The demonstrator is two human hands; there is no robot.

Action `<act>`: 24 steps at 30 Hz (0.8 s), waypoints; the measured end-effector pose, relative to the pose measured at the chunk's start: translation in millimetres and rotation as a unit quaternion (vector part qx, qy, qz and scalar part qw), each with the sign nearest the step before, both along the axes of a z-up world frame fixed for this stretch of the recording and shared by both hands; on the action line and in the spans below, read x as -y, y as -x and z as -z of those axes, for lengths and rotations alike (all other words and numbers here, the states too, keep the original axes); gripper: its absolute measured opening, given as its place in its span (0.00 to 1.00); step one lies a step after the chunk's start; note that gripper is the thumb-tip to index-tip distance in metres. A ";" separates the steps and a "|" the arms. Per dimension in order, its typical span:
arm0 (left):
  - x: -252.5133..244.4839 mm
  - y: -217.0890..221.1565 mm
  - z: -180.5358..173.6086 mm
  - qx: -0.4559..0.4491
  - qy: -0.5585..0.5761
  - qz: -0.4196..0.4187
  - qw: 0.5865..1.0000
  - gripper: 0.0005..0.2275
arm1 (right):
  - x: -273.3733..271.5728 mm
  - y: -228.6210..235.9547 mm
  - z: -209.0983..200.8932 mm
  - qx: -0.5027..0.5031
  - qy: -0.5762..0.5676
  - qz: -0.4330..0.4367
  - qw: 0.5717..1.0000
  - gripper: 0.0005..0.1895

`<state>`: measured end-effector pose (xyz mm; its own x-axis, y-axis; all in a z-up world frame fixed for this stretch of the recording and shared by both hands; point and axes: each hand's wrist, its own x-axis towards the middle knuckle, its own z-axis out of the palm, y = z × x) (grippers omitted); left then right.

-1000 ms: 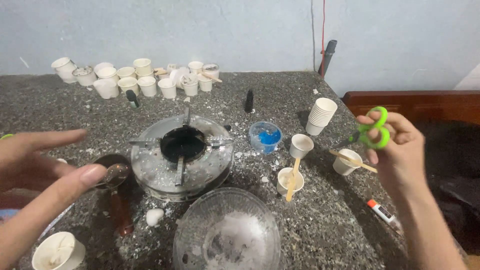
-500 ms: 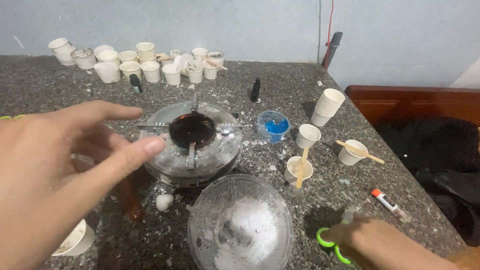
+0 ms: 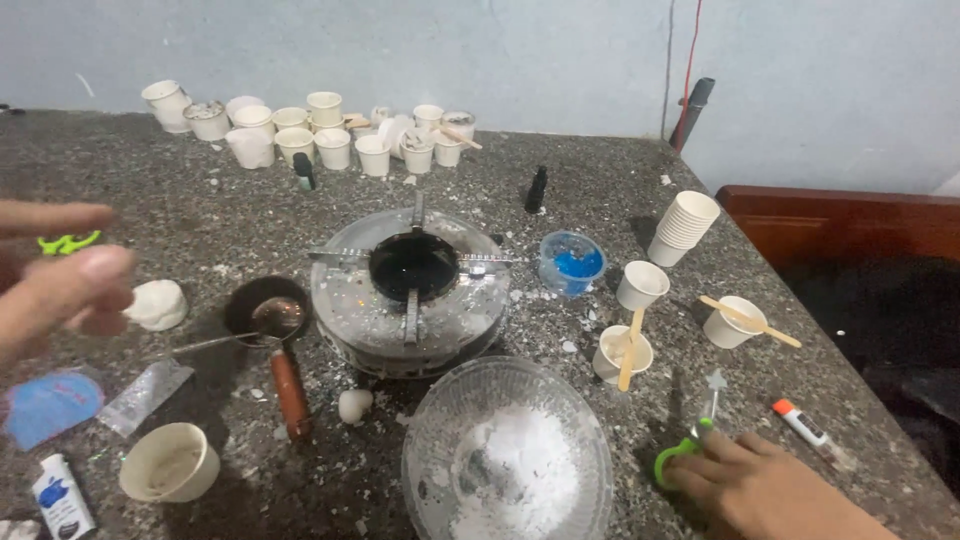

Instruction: Removing a wax candle from a paper cup mold and trimming the excess wax with scissors.

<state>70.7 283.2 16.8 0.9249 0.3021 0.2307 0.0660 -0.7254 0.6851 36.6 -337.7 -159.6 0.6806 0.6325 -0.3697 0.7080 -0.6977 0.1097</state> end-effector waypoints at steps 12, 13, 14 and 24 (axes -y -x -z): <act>-126.8 -62.1 95.4 0.055 0.151 0.030 0.987 0.25 | -6.9 -0.9 -24.5 -0.018 -0.189 -0.087 0.978 0.16; -109.8 -54.5 76.9 0.055 0.151 0.030 0.987 0.25 | -10.8 2.0 -28.3 -0.018 -0.189 -0.087 0.978 0.16; -92.7 -47.1 58.3 -0.033 0.148 -0.021 0.988 0.25 | -14.5 5.6 -32.0 -0.044 -0.187 -0.033 0.981 0.14; -43.5 -22.9 15.5 -0.054 0.093 -0.027 0.994 0.18 | -48.1 -0.5 -67.3 0.163 -0.227 -0.057 0.958 0.17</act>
